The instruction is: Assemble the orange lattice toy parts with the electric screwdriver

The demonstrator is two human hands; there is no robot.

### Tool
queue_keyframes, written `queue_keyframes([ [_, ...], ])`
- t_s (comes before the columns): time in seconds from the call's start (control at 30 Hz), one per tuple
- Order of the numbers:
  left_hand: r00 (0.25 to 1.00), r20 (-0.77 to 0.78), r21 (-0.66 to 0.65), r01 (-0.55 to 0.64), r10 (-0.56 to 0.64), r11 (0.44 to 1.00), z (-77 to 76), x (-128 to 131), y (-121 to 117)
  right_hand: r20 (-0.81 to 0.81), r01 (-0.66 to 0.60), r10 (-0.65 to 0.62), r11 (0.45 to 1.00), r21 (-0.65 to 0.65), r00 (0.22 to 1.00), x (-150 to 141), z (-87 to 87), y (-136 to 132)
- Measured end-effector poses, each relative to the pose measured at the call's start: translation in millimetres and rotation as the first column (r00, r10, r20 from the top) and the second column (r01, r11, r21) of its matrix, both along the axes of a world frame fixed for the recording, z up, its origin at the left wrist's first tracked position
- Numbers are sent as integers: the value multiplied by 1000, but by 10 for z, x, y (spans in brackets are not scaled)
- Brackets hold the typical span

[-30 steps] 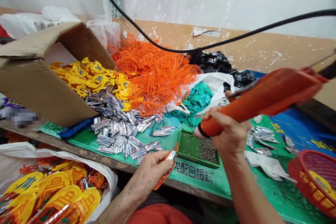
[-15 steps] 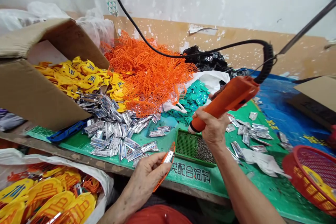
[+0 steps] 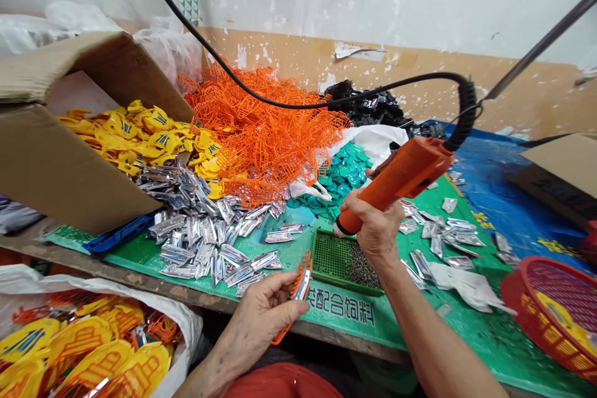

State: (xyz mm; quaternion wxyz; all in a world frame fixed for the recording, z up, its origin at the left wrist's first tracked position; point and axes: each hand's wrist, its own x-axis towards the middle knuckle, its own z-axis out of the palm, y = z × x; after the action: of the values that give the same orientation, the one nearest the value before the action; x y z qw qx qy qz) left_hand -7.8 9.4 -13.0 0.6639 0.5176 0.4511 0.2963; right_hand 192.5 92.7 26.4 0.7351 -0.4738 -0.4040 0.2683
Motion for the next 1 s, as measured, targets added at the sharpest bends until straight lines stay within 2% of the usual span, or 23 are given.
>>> queue_keyframes([
  [0.17,999,-31,96,34,-32,995,15,-30,-38,9,-30,30,1000,9,1000,4,13,-5],
  [0.43,959,-275,265,138,-62,954,111,14,-63,34,-40,41,999,-14,999,16,6,-27],
  [0.57,948,-314,354,166,-51,920,111,23,-76,29,-31,31,999,-13,999,11,-5,-15],
  [0.8,969,-248,323,90,-7,942,186,-24,-72,-7,-38,38,999,13,999,31,11,-11],
  [0.9,978,-205,300,24,39,954,194,-28,-55,-51,-59,62,997,54,997,42,105,-34],
  [1.0,983,-179,275,10,41,961,178,-29,-46,-127,-93,108,988,120,986,21,272,-120],
])
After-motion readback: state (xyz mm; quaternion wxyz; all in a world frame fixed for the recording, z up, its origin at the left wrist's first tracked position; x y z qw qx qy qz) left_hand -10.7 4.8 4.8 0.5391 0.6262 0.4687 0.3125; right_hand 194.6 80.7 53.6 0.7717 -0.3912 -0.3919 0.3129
